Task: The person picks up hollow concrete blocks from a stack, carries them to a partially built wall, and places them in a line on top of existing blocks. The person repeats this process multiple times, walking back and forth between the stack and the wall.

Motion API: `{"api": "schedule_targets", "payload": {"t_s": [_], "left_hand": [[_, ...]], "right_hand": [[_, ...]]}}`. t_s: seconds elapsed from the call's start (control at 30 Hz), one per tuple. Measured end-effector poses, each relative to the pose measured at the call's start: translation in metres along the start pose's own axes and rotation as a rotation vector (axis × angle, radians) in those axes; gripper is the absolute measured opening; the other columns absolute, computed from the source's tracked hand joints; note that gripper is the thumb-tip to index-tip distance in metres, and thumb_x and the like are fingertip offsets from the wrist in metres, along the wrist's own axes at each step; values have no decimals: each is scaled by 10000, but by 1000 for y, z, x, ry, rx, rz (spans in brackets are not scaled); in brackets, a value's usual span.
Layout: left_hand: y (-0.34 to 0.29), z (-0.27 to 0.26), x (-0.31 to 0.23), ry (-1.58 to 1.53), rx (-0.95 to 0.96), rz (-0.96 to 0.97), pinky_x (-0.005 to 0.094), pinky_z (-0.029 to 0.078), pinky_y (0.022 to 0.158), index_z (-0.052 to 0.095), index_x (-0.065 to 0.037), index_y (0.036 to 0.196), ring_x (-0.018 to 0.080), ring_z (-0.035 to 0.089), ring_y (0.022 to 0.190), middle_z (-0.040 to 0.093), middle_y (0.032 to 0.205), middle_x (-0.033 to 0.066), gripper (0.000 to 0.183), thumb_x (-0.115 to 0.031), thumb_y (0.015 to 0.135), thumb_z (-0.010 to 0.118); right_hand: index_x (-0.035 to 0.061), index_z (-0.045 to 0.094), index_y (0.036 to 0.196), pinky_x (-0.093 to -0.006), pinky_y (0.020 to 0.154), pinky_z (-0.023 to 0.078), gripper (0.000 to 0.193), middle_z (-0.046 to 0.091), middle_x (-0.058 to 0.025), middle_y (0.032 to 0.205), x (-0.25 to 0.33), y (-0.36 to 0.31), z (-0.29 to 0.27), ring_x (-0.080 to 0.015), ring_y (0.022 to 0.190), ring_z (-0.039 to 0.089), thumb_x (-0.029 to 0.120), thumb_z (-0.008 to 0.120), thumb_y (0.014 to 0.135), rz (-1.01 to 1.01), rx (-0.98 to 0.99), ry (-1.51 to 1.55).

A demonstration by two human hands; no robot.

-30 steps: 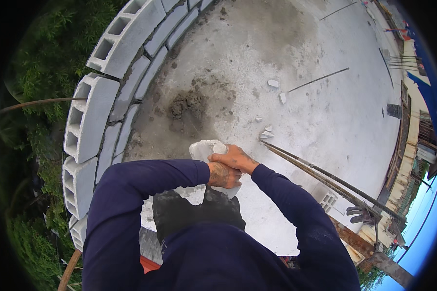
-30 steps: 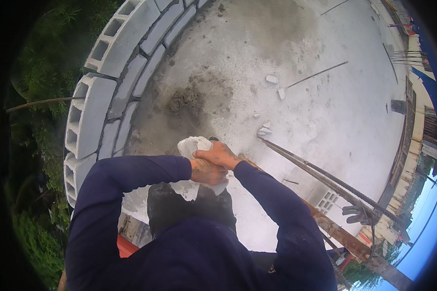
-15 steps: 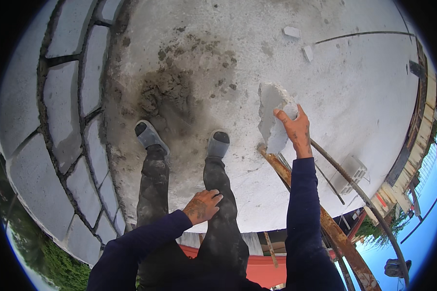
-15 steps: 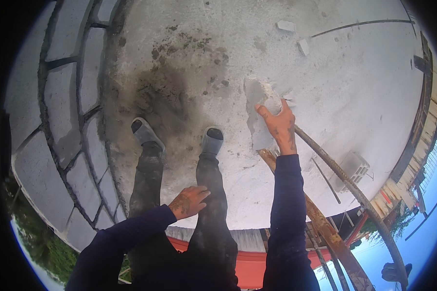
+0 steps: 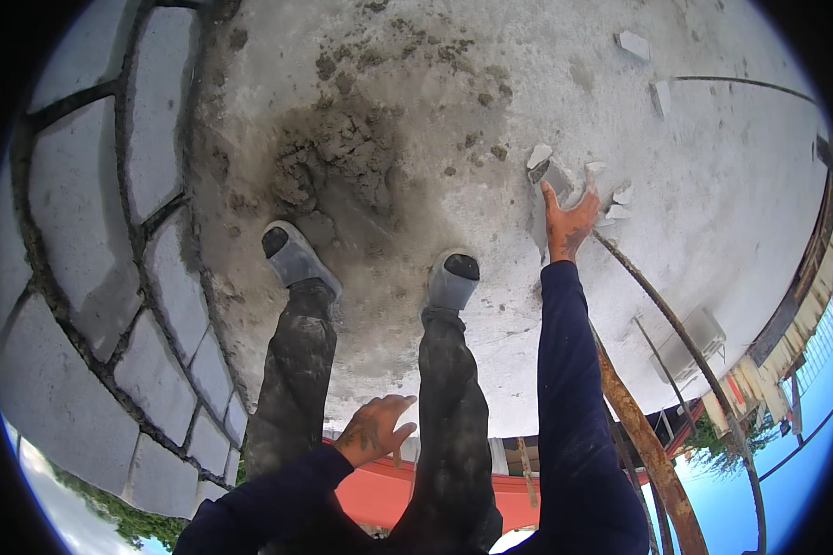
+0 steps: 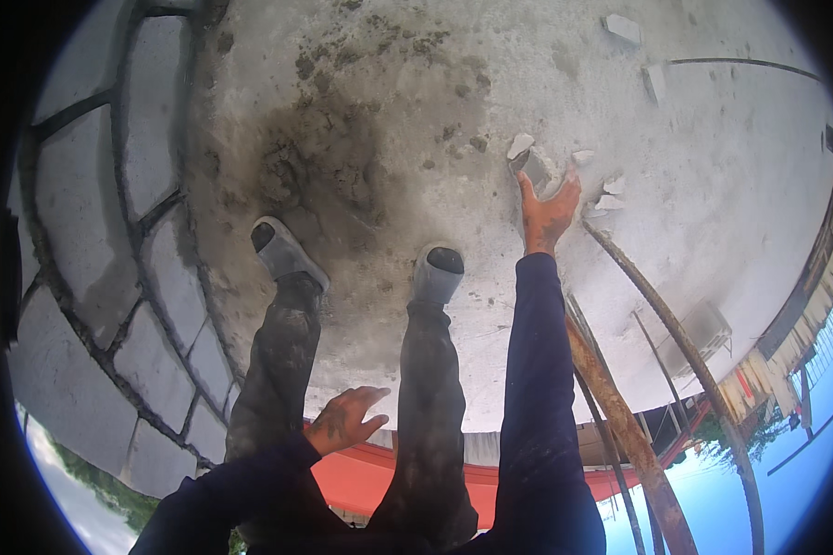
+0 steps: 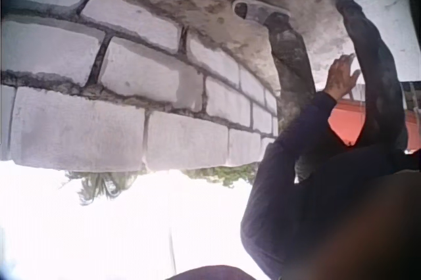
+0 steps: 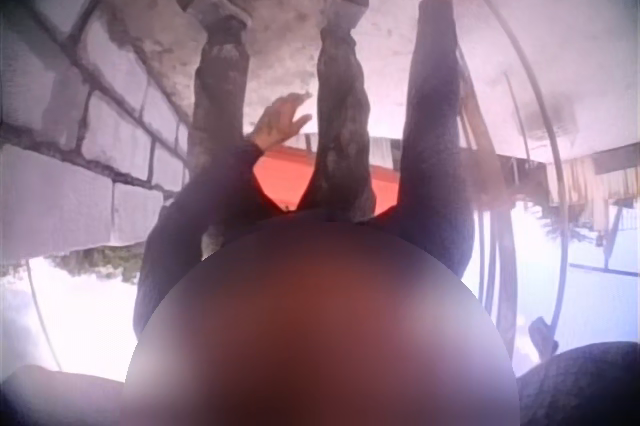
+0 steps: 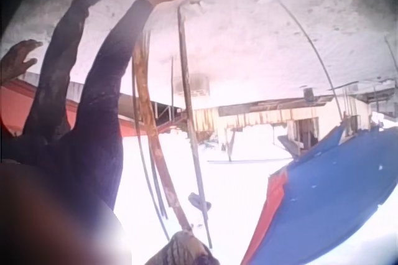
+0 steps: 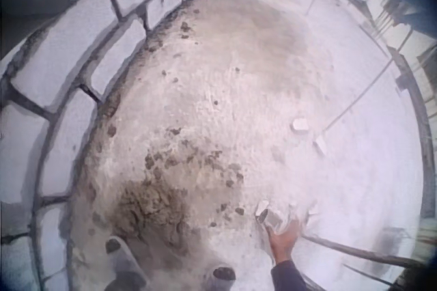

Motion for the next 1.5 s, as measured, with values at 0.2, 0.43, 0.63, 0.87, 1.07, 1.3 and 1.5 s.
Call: {"api": "schedule_targets", "payload": {"t_s": [0.2, 0.43, 0.63, 0.87, 1.07, 1.3, 1.5], "left_hand": [[3, -7, 3, -17, 5, -26, 393, 398, 953, 481, -30, 1248, 328, 502, 1120, 538, 1204, 176, 482, -256, 836, 588], [3, 0, 11, -34, -5, -36, 389, 396, 956, 495, -7, 1227, 322, 505, 1120, 542, 1203, 176, 467, -253, 840, 583], [7, -14, 18, -80, -66, -83, 383, 401, 948, 491, 16, 1225, 332, 533, 1086, 560, 1157, 211, 472, -267, 851, 550], [-3, -21, 23, -134, -54, -96, 378, 441, 895, 508, -6, 1211, 328, 554, 1052, 578, 1137, 184, 454, -243, 836, 600], [-3, -25, 19, -105, -66, -69, 379, 443, 894, 502, -13, 1219, 324, 556, 1047, 576, 1141, 182, 459, -259, 842, 592], [2, -32, 30, -130, -109, -175, 385, 404, 942, 509, 25, 1199, 344, 528, 1087, 557, 1162, 213, 455, -263, 849, 540], [-2, -34, 36, -65, -185, -102, 366, 452, 868, 523, 11, 1187, 323, 585, 993, 588, 1109, 196, 436, -246, 841, 586]], "right_hand": [[46, 253, 1379, -417, 965, 377, 959, 453, -211, 1252, -11, -32, -8, -368, 1176, 431, 301, 802, 635, 14, 71, -14], [76, 267, 1389, -384, 977, 383, 919, 450, -205, 1289, -20, -40, -16, -359, 1190, 438, 182, 784, 637, 135, 113, 26], [72, 294, 1383, -404, 948, 408, 874, 454, -182, 1289, 32, -64, -116, -357, 1152, 471, 187, 772, 661, 57, -109, -54], [107, 246, 1410, -402, 784, 485, 908, 492, -171, 1025, 17, -41, -30, -306, 950, 539, 297, 755, 682, 145, 28, -533], [127, 230, 1417, -392, 768, 493, 922, 479, -175, 1064, -13, -53, 7, -309, 966, 538, 317, 745, 676, 186, 5, -502], [142, 258, 1412, -415, 801, 488, 864, 490, -156, 1071, 23, -54, -72, -322, 1001, 536, 284, 716, 693, 206, 37, -300], [197, 273, 1412, -422, 785, 492, 836, 464, -187, 1105, 48, -60, -102, -326, 999, 531, 310, 721, 715, 108, -124, -380]]}}
Point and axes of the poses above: each hand's wrist, its own y-axis towards the middle knuckle, its own z-axis out of the palm, x = y × z, the point moved 9 cm from there along y, towards the middle knuckle
